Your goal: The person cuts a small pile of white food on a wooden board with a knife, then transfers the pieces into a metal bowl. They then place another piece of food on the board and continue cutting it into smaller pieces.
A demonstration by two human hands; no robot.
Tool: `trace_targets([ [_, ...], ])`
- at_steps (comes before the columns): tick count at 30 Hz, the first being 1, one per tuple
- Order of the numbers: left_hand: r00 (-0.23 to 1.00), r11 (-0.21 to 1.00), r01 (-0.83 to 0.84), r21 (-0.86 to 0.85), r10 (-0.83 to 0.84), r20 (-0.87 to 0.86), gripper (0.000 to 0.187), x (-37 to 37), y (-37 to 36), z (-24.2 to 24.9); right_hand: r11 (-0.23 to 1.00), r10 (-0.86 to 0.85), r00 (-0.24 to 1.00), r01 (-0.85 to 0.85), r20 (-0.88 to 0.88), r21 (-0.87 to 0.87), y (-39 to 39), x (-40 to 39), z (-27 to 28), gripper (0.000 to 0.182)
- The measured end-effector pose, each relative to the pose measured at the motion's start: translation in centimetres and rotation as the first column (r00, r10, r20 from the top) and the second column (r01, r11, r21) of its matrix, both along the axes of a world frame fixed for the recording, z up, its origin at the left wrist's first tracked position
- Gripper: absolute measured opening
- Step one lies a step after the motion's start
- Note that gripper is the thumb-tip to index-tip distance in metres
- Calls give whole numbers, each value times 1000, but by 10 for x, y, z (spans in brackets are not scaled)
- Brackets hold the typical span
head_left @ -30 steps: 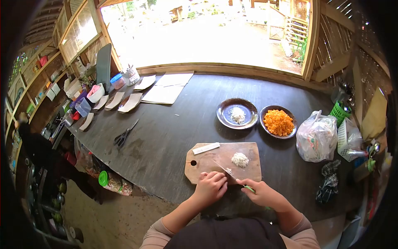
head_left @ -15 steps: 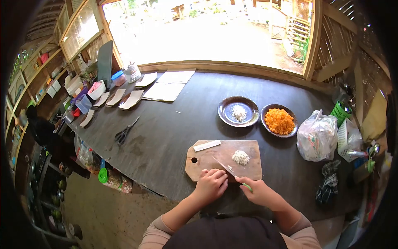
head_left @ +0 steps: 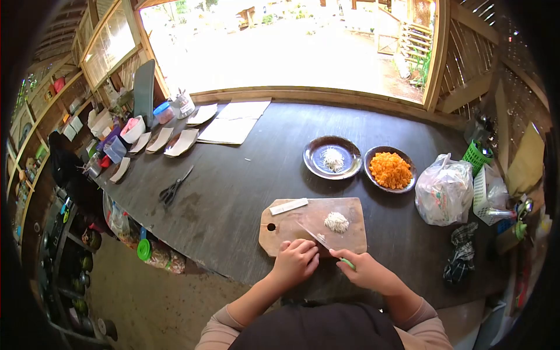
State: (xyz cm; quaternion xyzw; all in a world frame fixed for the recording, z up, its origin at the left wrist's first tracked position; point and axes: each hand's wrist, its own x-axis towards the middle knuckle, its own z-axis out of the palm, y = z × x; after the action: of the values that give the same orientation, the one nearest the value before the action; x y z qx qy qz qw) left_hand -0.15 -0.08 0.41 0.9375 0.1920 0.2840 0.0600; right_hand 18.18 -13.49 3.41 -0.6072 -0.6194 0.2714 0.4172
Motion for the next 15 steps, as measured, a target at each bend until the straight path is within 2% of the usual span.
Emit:
trace_targets([
  [2,1000,1000,10,-24,-10,2,15,0,0,0,932,21,1000,-11,23,-363,-2,5,25,32],
  [6,1000,1000,6,-27,-6,-3,14,-1,0,2,934,20,1000,-22,-9,-358,-2,4,21,32],
  [8,1000,1000,-1,-29,0,-5,14,-1,-1,3,989,23,1000,-23,4,-148,-1,1,8,31],
  [9,1000,999,-1,-32,1,-5,14,0,-1,3,988,24,1000,-23,3,-151,-1,0,3,31],
  [11,1000,999,5,-37,-5,5,14,0,0,2,1000,20,999,-19,26,-11,1,-2,-5,31],
  [12,1000,999,5,-37,-5,3,14,-1,0,1,1000,20,1000,-20,24,-11,0,-1,3,31],
  [14,1000,999,11,-50,-10,5,15,0,1,0,921,15,1000,-10,8,-390,-1,4,27,31],
  [15,1000,999,4,-48,-4,6,15,1,2,0,921,21,1000,-16,9,-388,0,5,29,31],
])
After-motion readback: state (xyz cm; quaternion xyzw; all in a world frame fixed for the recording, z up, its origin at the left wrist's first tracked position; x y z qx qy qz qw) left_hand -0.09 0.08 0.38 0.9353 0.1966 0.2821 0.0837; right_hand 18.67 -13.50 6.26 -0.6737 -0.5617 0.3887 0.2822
